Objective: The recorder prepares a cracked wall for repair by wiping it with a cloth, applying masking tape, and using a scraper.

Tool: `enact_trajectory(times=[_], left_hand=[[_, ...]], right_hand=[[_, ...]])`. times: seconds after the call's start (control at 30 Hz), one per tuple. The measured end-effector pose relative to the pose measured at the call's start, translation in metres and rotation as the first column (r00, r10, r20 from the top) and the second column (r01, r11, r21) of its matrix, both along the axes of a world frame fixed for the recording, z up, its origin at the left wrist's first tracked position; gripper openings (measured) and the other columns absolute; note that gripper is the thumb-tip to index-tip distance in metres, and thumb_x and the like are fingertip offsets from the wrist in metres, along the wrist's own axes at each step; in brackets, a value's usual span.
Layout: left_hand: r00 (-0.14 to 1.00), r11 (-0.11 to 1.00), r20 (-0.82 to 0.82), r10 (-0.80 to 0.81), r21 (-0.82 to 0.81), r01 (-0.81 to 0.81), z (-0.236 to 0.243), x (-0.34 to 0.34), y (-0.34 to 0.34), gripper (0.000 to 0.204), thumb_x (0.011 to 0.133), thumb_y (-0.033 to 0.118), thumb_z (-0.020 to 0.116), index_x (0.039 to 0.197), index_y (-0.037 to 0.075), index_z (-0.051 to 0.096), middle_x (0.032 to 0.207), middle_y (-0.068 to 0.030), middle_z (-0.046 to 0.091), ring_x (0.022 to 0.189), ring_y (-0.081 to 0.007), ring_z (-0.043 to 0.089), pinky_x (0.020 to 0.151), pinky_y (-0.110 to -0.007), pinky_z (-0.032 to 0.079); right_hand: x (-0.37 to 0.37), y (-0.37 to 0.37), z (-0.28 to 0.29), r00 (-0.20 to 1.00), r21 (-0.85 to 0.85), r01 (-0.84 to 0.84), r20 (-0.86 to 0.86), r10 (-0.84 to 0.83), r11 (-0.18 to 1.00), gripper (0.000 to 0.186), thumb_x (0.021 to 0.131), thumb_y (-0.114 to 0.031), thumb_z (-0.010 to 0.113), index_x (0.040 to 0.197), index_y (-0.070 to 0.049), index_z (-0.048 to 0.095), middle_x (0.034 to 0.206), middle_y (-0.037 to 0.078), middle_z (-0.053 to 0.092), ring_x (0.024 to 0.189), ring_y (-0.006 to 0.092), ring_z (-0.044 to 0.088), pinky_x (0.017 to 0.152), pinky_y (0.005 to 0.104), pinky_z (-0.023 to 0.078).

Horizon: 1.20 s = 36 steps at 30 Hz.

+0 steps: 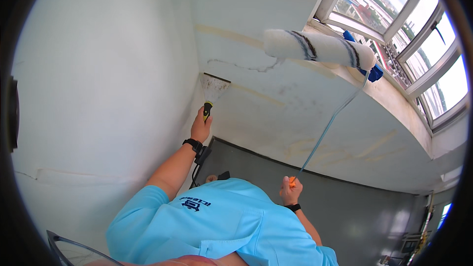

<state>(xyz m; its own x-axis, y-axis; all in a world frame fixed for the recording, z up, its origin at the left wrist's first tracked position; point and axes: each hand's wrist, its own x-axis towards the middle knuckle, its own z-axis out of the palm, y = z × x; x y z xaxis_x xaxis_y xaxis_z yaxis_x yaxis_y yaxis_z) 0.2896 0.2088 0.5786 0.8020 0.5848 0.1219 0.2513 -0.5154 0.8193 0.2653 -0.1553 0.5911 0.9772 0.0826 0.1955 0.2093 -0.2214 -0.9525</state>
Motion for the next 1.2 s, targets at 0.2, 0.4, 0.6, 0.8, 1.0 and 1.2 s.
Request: enact_trajectory(times=[0.2,0.4,0.6,0.8,1.0,1.2], left_hand=[[0.993,0.998,0.104,-0.059,0.044,0.055,-0.003,-0.005,-0.003,0.049,0.082,0.024,0.048,0.124,0.006,0.029,0.114,-0.0190,0.041,0.097,-0.0323,0.047,0.079,-0.038,0.040],[0.968,0.973,0.224,-0.112,-0.173,0.153,0.040,-0.014,-0.022,0.053,0.082,0.024,0.049,0.123,0.000,0.026,0.115,-0.0195,0.040,0.103,-0.0302,0.044,0.085,-0.035,0.037],[0.892,0.977,0.408,-0.195,0.157,0.142,0.073,-0.010,-0.026,0.048,0.082,0.018,0.048,0.122,0.001,0.026,0.104,-0.0185,0.043,0.093,-0.0328,0.047,0.079,-0.035,0.039],[0.904,0.983,0.391,-0.174,0.120,0.137,0.088,-0.006,-0.032,0.047,0.082,0.015,0.047,0.123,0.004,0.027,0.105,-0.0174,0.044,0.093,-0.0336,0.047,0.079,-0.037,0.039],[0.901,0.984,0.398,-0.172,0.034,0.173,0.083,-0.004,-0.034,0.046,0.082,0.017,0.047,0.123,0.005,0.028,0.115,-0.0184,0.042,0.102,-0.0334,0.045,0.082,-0.037,0.039],[0.902,0.982,0.388,-0.187,0.085,0.167,0.082,-0.005,-0.033,0.048,0.083,0.018,0.047,0.125,0.006,0.026,0.117,-0.0177,0.041,0.103,-0.0328,0.045,0.084,-0.037,0.038]], right_hand=[[0.005,0.003,-0.005,1.000,0.023,0.014,0.016,-0.015,1.000,0.027,0.082,-0.019,0.054,0.060,-0.005,0.045,0.046,0.001,0.046,0.041,0.0064,0.043,0.039,0.0203,0.033],[0.004,0.003,-0.011,0.999,0.040,0.042,0.003,-0.042,0.998,0.028,0.081,-0.020,0.054,0.060,-0.005,0.046,0.046,0.001,0.046,0.042,0.0063,0.042,0.039,0.0204,0.033],[-0.004,0.004,-0.010,1.000,0.007,0.029,0.001,-0.029,1.000,0.027,0.081,-0.020,0.054,0.061,-0.004,0.047,0.046,0.001,0.046,0.042,0.0065,0.043,0.039,0.0206,0.033],[-0.023,0.005,-0.009,1.000,-0.010,0.020,0.015,-0.020,1.000,0.027,0.082,-0.020,0.053,0.061,-0.004,0.047,0.047,0.001,0.046,0.042,0.0068,0.043,0.040,0.0208,0.033],[-0.040,0.004,-0.010,1.000,-0.006,0.008,0.000,-0.008,1.000,0.028,0.082,-0.020,0.053,0.060,-0.004,0.046,0.047,0.001,0.046,0.042,0.0070,0.043,0.039,0.0209,0.033],[-0.049,0.009,-0.007,0.999,-0.002,0.035,0.000,-0.035,0.999,0.029,0.082,-0.021,0.053,0.060,-0.004,0.046,0.047,0.001,0.046,0.042,0.0073,0.043,0.039,0.0211,0.033]])
